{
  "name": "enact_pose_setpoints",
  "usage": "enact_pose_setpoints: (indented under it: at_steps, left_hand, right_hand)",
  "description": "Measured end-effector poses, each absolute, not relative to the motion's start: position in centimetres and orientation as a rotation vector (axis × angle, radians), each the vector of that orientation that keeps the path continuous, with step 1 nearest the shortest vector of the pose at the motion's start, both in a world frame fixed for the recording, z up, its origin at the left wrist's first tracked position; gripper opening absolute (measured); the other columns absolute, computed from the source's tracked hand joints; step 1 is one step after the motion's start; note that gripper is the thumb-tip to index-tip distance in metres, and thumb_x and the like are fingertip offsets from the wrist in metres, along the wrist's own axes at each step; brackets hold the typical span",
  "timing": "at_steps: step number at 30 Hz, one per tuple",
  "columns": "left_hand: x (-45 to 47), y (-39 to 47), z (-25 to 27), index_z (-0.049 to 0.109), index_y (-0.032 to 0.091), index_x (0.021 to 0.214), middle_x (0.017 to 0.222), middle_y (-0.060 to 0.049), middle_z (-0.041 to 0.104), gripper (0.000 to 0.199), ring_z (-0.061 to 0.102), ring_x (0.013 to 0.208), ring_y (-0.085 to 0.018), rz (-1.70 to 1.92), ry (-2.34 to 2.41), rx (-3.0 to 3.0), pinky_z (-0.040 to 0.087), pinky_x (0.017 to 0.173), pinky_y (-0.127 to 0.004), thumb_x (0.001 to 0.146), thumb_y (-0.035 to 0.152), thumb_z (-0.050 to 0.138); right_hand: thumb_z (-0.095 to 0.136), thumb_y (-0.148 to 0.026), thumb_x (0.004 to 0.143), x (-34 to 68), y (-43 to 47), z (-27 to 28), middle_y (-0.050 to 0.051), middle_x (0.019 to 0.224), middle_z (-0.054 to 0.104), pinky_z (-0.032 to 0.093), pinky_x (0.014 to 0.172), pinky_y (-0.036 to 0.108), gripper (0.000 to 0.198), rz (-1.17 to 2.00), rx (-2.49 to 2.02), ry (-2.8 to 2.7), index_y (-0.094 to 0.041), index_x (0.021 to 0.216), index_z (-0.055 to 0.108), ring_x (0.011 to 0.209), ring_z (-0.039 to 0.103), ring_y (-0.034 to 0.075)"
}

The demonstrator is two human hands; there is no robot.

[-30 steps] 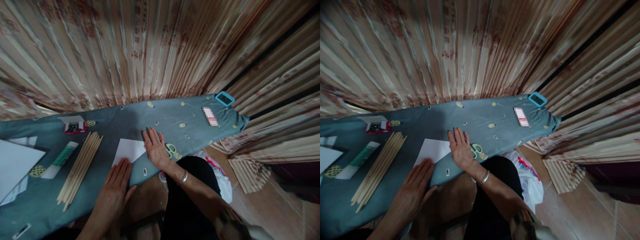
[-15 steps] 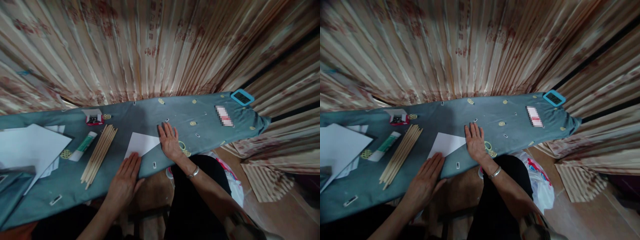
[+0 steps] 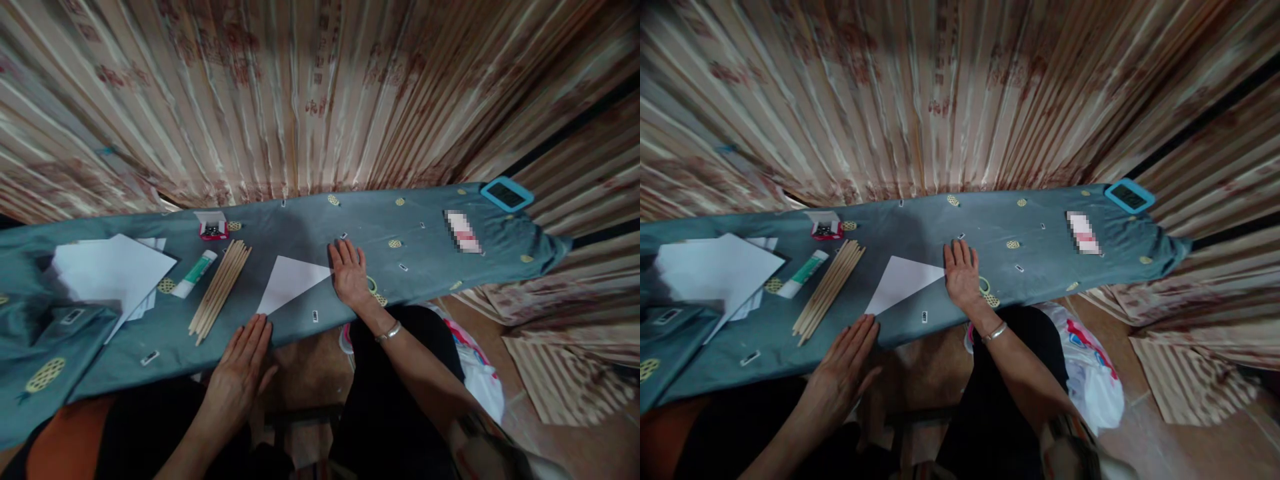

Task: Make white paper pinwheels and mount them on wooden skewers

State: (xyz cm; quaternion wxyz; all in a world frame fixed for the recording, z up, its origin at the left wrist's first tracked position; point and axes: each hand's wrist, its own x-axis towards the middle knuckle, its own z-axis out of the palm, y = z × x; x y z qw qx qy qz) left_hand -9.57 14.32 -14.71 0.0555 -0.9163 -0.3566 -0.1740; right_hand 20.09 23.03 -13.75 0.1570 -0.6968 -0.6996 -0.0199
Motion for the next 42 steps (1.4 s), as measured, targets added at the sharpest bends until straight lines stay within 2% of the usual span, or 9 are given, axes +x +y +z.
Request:
enact_pose_setpoints:
  at_steps: [4,6,9,15,22,28,33,39,42]
  left_hand:
    - [-9.3,14.2,-14.8,0.015,0.005,0.158,0.148,-0.025,0.049,0.069,0.049,0.137,-0.036,-0.523,-1.093,-2.767,0.048,0.105,-0.051,0.099,0.028,0.044]
    - [-9.3,14.1,-14.8,0.014,0.006,0.158,0.148,-0.026,0.049,0.07,0.049,0.137,-0.037,-0.537,-1.104,-2.768,0.048,0.105,-0.052,0.099,0.027,0.045]
    - [-9.2,14.1,-14.7,0.014,0.008,0.158,0.149,-0.026,0.047,0.071,0.047,0.138,-0.038,-0.559,-1.152,-2.778,0.049,0.104,-0.054,0.098,0.025,0.047]
    - [-9.3,14.5,-14.9,0.012,0.012,0.159,0.151,-0.027,0.044,0.075,0.043,0.141,-0.039,-0.68,-1.25,-2.805,0.048,0.106,-0.056,0.097,0.024,0.052]
    - [-9.1,15.6,-15.0,0.017,0.02,0.159,0.152,-0.024,0.043,0.069,0.048,0.137,-0.036,-0.889,-1.464,-2.811,0.049,0.105,-0.054,0.099,0.032,0.05]
    - [-8.4,18.0,-14.8,0.03,0.022,0.154,0.138,-0.018,0.059,0.062,0.06,0.125,-0.032,-1.1,-1.626,-2.775,0.053,0.1,-0.051,0.097,0.031,0.054]
    - [-7.9,19.0,-14.2,0.038,0.024,0.149,0.14,-0.014,0.057,0.057,0.067,0.111,-0.026,-1.198,-1.739,-2.778,0.058,0.095,-0.045,0.094,0.021,0.052]
    - [-7.8,19.2,-13.6,0.043,0.023,0.145,0.138,-0.013,0.057,0.055,0.071,0.09,-0.019,-1.224,-1.774,-2.783,0.061,0.086,-0.039,0.091,0.013,0.049]
    - [-7.7,19.9,-13.3,0.047,0.023,0.142,0.135,-0.012,0.06,0.05,0.069,0.102,-0.023,-1.189,-1.639,-2.759,0.059,0.093,-0.042,0.092,0.014,0.048]
  right_hand:
    - [0.035,-0.016,0.099,19.9,23.1,-13.2,0.021,0.148,0.052,0.037,0.114,0.046,0.048,0.09,-1.776,-2.088,-0.006,0.143,0.051,0.137,0.048,0.028]
    - [0.042,-0.029,0.1,19.4,23.1,-13.0,0.022,0.143,0.056,0.041,0.112,0.045,0.047,0.145,-1.711,-2.112,-0.006,0.138,0.056,0.132,0.052,0.03]
    - [0.061,-0.042,0.092,18.8,23.3,-13.0,0.022,0.138,0.059,0.043,0.11,0.049,0.049,0.196,-1.664,-2.101,-0.007,0.127,0.065,0.127,0.054,0.033]
    - [0.072,-0.026,0.084,19.0,23.5,-13.6,0.013,0.125,0.068,0.046,0.104,0.047,0.019,0.358,-1.586,-1.963,-0.017,0.101,0.072,0.114,0.062,0.028]
    - [0.073,-0.035,0.084,19.2,23.0,-13.1,0.018,0.132,0.063,0.044,0.108,0.051,0.047,0.368,-1.591,-1.981,-0.013,0.125,0.064,0.123,0.058,0.032]
    - [0.074,-0.028,0.081,19.4,22.9,-13.2,0.016,0.137,0.061,0.04,0.113,0.052,0.042,0.448,-1.58,-1.99,-0.016,0.121,0.068,0.126,0.058,0.031]
    - [0.076,-0.024,0.078,19.7,22.7,-12.6,0.013,0.135,0.064,0.042,0.112,0.047,0.037,0.508,-1.556,-1.921,-0.02,0.115,0.071,0.126,0.059,0.029]
    - [0.073,-0.022,0.082,19.8,22.1,-11.2,0.01,0.117,0.073,0.051,0.099,0.038,0.027,0.657,-1.46,-1.903,-0.018,0.108,0.072,0.108,0.068,0.024]
    - [0.067,-0.021,0.087,19.7,21.5,-10.5,0.009,0.111,0.075,0.052,0.096,0.036,0.012,0.618,-1.409,-1.944,-0.018,0.097,0.074,0.104,0.07,0.023]
